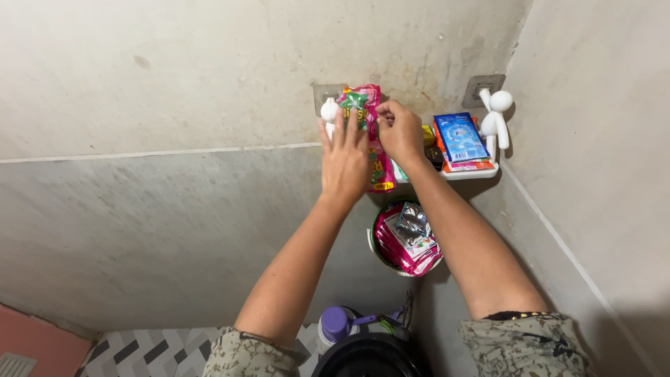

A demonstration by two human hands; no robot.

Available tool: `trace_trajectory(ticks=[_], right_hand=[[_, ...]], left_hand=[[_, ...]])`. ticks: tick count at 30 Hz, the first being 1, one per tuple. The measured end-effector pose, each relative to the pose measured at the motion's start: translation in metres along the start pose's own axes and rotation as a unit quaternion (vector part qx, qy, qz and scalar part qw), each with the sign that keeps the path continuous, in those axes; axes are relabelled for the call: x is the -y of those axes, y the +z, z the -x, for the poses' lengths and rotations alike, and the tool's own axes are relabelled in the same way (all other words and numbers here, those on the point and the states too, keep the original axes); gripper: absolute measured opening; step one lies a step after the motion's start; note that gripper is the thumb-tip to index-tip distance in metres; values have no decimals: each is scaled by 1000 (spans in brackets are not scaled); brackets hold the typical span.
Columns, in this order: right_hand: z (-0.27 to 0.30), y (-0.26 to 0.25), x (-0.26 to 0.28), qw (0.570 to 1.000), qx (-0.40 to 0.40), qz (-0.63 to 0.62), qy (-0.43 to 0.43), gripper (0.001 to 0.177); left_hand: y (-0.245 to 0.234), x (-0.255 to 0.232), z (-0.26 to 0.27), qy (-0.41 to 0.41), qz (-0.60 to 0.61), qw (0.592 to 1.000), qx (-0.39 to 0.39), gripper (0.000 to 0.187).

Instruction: Organize various household product packets on a wall-mounted shelf.

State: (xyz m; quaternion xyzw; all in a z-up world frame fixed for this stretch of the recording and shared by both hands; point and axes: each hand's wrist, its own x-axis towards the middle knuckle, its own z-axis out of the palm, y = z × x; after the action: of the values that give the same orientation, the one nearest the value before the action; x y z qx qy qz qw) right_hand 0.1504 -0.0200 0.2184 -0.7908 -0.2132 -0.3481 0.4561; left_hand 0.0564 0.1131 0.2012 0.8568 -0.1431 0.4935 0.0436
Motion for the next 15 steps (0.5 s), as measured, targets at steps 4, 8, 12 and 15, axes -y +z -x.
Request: trace_trajectory(ticks=[4, 8, 12, 15], right_hand=[[-4, 8, -11, 998, 24, -30, 46, 24], [-8, 19, -26, 994, 48, -16, 99, 43], [-9, 22, -23, 990, 28, -2, 138, 51], [-13, 32, -42, 992, 10, -2, 126, 49]], left_hand=[[8, -20, 17, 37, 15, 997, 67, 44], [-5, -38, 19, -49, 97, 957, 269, 45], [6, -39, 26, -51, 112, 951, 282, 72], [-21, -39, 17, -31, 67, 929, 362, 91]])
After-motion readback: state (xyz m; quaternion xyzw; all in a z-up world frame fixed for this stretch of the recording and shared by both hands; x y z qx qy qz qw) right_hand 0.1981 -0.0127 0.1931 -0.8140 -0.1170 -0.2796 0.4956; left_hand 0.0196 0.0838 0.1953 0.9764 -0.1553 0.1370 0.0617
